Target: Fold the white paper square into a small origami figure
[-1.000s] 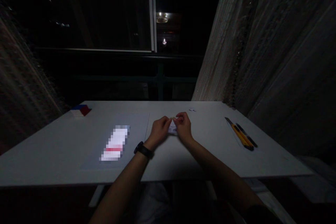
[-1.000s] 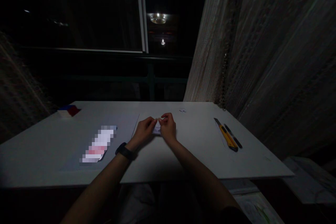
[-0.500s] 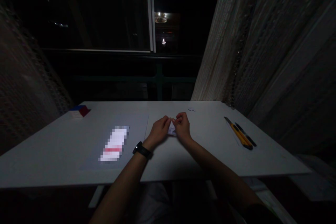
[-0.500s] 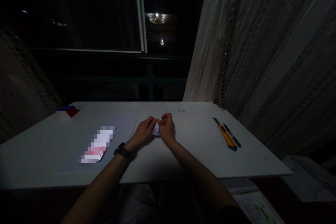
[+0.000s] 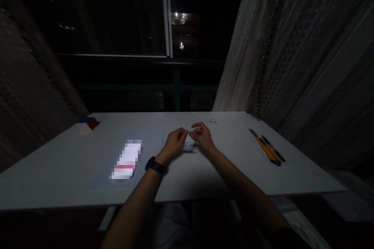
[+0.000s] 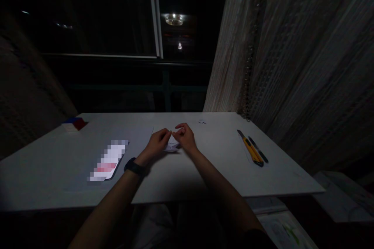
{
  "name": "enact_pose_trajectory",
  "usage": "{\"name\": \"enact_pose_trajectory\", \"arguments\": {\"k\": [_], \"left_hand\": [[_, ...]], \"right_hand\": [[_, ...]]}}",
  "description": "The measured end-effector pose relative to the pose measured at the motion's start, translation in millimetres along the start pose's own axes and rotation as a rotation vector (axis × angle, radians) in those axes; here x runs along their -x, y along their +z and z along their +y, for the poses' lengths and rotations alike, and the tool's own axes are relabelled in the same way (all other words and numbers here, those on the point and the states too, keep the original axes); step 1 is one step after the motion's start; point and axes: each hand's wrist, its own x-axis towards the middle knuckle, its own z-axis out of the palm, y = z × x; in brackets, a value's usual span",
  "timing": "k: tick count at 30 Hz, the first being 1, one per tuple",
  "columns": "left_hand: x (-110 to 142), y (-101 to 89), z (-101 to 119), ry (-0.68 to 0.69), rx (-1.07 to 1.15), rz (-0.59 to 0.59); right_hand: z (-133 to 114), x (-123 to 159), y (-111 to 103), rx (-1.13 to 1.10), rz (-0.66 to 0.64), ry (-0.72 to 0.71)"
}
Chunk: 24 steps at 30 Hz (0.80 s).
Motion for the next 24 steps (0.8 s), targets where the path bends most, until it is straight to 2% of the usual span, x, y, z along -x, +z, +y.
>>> {"name": "enact_pose_trajectory", "arguments": {"k": [3, 5, 9, 16, 21, 24], "left_hand": [[1.0, 0.0, 0.8, -0.003, -0.033, -0.014], [1.9, 0.6, 1.3, 0.005, -0.065, -0.016], [4.0, 2.6, 2.3, 0.025, -0.110, -0.008], [5.7, 3.4, 4.2, 0.049, -0.149, 0.017], [5.5, 4.1, 4.3, 0.066, -0.155, 0.023], [5.9, 3.8, 5.0, 0.090, -0.160, 0.039]], "right_hand": [[-6.2, -2.6, -6.7, -0.084, -0.231, 0.173], [-7.7, -2.0, -7.2, -0.085, -0.285, 0.235], [-4.0, 0.3, -1.5, -0.051, -0.258, 0.241], [0.1, 1.3, 4.7, 0.040, -0.177, 0.158], [-0.8, 0.3, 5.3, 0.044, -0.138, 0.197], [0.5, -0.2, 4.9, 0.026, -0.160, 0.192]]}}
